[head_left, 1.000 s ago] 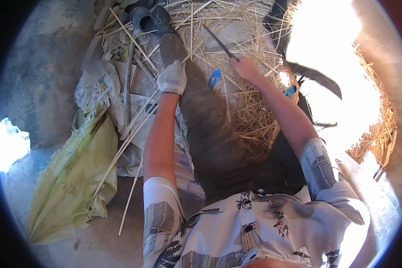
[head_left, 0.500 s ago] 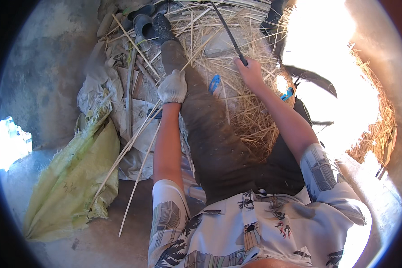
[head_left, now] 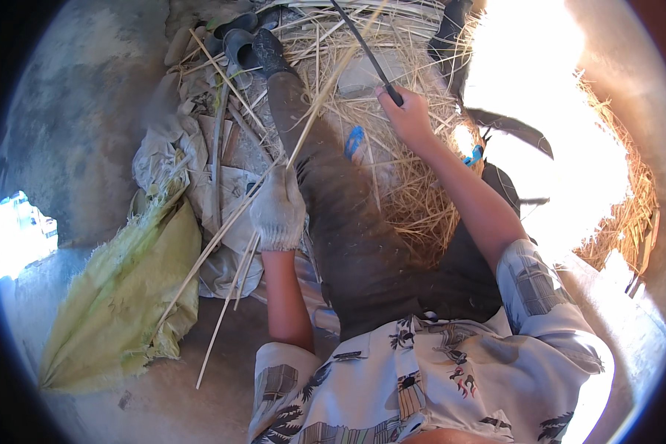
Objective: The person sits on the ground and uses a knife to shave thin strips from bamboo sticks. They hold the sticks with gloved hands and repeatedly scrape the surface to remove the outer layer, creating a pile of shavings.
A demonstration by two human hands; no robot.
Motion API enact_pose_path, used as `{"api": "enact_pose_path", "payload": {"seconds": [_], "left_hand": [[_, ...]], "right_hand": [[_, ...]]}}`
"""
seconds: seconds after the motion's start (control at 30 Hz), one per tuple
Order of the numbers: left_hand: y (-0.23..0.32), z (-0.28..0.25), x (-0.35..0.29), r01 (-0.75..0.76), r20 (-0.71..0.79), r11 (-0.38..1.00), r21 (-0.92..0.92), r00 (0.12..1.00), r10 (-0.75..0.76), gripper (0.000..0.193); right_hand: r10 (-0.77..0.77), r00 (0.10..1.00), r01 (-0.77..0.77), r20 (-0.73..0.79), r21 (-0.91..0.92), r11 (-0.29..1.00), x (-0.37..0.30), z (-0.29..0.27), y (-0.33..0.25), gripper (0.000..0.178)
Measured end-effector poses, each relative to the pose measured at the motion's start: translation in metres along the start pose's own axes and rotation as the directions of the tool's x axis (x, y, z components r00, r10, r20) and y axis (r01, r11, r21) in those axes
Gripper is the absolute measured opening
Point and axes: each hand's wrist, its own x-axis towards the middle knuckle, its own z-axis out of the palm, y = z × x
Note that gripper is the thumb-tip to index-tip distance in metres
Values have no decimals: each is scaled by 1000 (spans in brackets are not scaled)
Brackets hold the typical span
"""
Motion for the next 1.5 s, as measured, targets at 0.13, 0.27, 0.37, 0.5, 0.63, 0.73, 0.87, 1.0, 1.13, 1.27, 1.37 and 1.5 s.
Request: {"api": "enact_pose_path", "payload": {"seconds": [0.13, 0.27, 0.37, 0.5, 0.63, 0.73, 0.87, 1.0, 1.13, 1.27, 1.37, 1.5], "left_hand": [[-46, -14, -40, 199, -102, 975, -104, 972, -209, 33], [-45, -12, -47, 438, 188, 816, -377, 899, -396, 32], [34, -34, 16, 624, 484, 572, -532, 778, -399, 30], [42, 90, 78, 417, 331, 660, -625, 907, -260, 28], [106, 134, 125, 27, 408, 999, 39, 912, -41, 32], [122, 194, 115, 528, 322, 750, -399, 846, -424, 30], [136, 212, 102, 542, 409, 753, -372, 824, -391, 30], [95, 311, 92, 235, 466, 968, -90, 869, -168, 34], [134, 207, 103, 563, 611, 814, -143, 698, -375, 42], [124, 217, 102, 379, 690, 924, 57, 654, -311, 47], [116, 250, 97, 608, 653, 787, -104, 638, -407, 49], [97, 308, 86, 666, 596, 741, -85, 630, -497, 51]], "right_hand": [[18, 999, -17, -29, 30, 999, -5, -8, -11, 44], [14, 1000, -14, -20, 2, 1000, -2, -6, -12, 43], [7, 1000, -7, -13, -23, 1000, 4, -8, -13, 43], [-18, 1000, 18, 20, -6, 1000, -3, 1, -15, 42], [-22, 998, 24, 56, -36, 999, 6, -6, -10, 41], [22, 997, -13, 78, -115, 993, 11, -13, -11, 39], [68, 995, -54, 68, -189, 981, 21, -19, 6, 40], [106, 988, -59, 109, -367, 928, 34, -13, 28, 38], [-48, 994, 83, 95, -409, 909, 67, 0, 23, 36], [-33, 988, 76, 148, -295, 953, 84, 17, 7, 38], [150, 964, -7, 221, -539, 842, 97, 21, 71, 41], [355, 889, -7, 288, -769, 640, 109, 19, 59, 39]]}}
